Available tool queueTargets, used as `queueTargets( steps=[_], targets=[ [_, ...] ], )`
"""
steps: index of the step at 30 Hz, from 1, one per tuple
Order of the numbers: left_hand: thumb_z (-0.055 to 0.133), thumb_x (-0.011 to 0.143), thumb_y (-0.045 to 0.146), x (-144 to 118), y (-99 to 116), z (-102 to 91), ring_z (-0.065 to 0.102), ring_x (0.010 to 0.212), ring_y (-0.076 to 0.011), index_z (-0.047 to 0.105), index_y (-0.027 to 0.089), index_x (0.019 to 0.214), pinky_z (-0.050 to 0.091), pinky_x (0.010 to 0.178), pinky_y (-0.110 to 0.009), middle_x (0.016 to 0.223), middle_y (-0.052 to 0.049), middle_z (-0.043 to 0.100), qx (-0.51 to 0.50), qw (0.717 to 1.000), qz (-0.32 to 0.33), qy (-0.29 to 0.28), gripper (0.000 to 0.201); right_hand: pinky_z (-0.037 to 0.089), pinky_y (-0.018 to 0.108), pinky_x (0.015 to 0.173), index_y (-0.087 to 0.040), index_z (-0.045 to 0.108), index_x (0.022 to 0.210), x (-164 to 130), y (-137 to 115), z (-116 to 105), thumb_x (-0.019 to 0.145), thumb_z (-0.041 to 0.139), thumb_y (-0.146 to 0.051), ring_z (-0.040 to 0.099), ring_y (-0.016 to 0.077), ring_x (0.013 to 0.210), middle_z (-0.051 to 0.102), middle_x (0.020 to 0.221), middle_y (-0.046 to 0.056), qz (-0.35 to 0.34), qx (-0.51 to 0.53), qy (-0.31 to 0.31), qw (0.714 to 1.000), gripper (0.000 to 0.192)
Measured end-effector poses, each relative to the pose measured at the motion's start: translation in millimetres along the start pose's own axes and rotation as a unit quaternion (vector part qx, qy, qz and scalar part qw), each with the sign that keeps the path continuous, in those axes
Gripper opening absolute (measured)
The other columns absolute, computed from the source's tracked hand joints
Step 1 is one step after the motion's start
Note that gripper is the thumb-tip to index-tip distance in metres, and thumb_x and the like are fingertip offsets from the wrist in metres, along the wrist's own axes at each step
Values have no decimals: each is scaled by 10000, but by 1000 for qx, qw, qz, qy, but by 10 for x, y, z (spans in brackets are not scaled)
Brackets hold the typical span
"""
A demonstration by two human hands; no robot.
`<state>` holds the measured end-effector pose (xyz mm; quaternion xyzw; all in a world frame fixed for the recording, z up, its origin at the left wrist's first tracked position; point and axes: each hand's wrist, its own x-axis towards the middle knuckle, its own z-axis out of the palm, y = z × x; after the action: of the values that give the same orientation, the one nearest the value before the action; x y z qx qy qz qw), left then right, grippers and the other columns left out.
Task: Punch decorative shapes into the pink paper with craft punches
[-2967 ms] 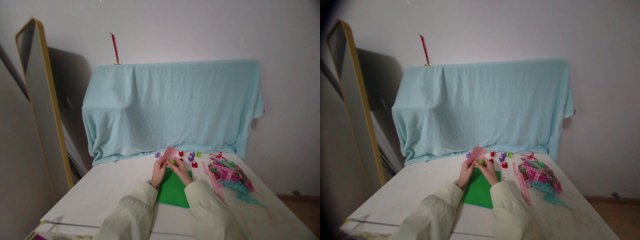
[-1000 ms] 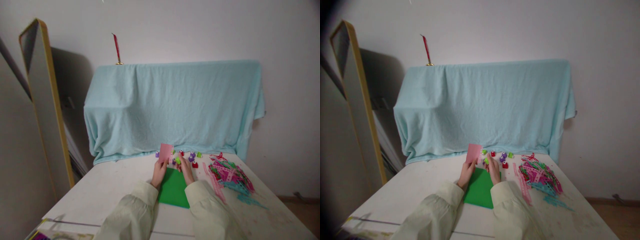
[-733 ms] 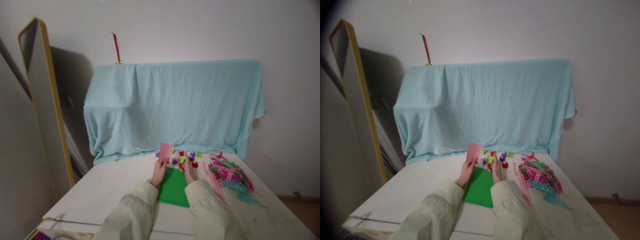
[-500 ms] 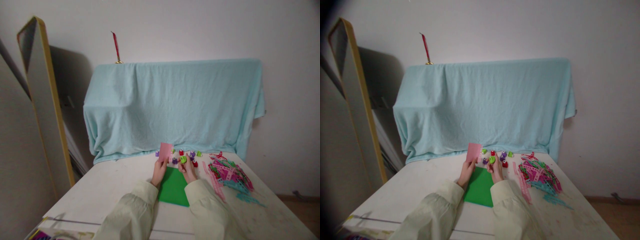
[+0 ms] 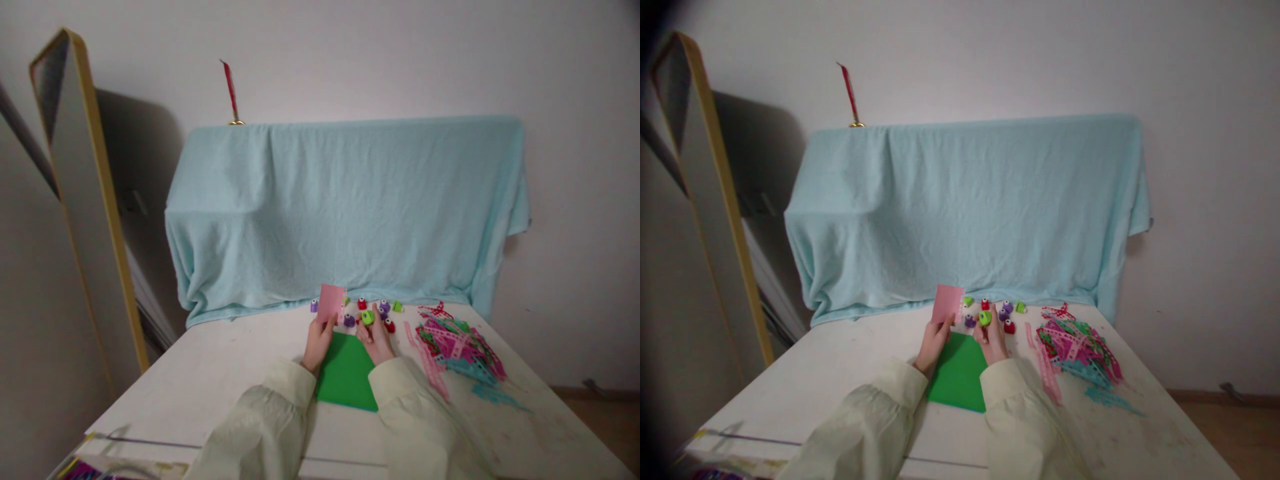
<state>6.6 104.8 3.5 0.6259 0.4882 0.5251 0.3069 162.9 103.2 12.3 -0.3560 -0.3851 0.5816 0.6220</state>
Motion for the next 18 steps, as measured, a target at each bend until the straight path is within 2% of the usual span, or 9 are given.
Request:
queueTargets(
  steps=[4, 9, 12, 15, 18],
  targets=[
    [413, 838, 581, -1, 9, 0, 454, 459, -119, 636, 119, 703, 307, 481, -214, 436, 25, 470, 1, 1000, -6, 0, 531, 221, 234, 337, -205, 498, 659, -29, -50, 39, 800, 357, -700, 206, 67, 270, 266, 333, -97, -8, 11, 6, 1000, 534],
    [412, 836, 574, -6, 42, -16, 482, 487, -128, 654, 116, 701, 328, 495, -215, 464, 6, 511, 10, 1000, -5, -4, 535, 204, 246, 307, -223, 461, 647, -46, -129, 100, 781, 421, -688, 286, 77, 264, 366, 363, -70, -21, -14, 14, 1000, 486],
    [402, 854, 532, -3, 26, -14, 537, 559, -149, 677, 120, 743, 366, 539, -224, 550, -26, 581, 29, 1000, 12, -4, 507, 197, 247, 301, -223, 449, 656, -29, -146, 117, 765, 460, -681, 317, 81, 279, 419, 392, -55, -18, -10, 27, 999, 470],
    [429, 858, 465, 18, -56, 3, 579, 673, -178, 685, 136, 864, 402, 620, -246, 700, -56, 646, 70, 997, 28, 13, 416, 198, 245, 301, -224, 430, 653, 0, -132, 114, 752, 487, -674, 321, 79, 287, 439, 407, -51, -14, -4, 39, 999, 464],
    [453, 852, 387, 48, -151, 13, 584, 761, -197, 679, 154, 913, 413, 703, -275, 798, -75, 658, 121, 992, 37, 16, 330, 208, 244, 306, -223, 432, 665, 29, -95, 91, 756, 478, -673, 327, 80, 294, 447, 419, -49, -22, -11, 38, 999, 461]
  ],
)
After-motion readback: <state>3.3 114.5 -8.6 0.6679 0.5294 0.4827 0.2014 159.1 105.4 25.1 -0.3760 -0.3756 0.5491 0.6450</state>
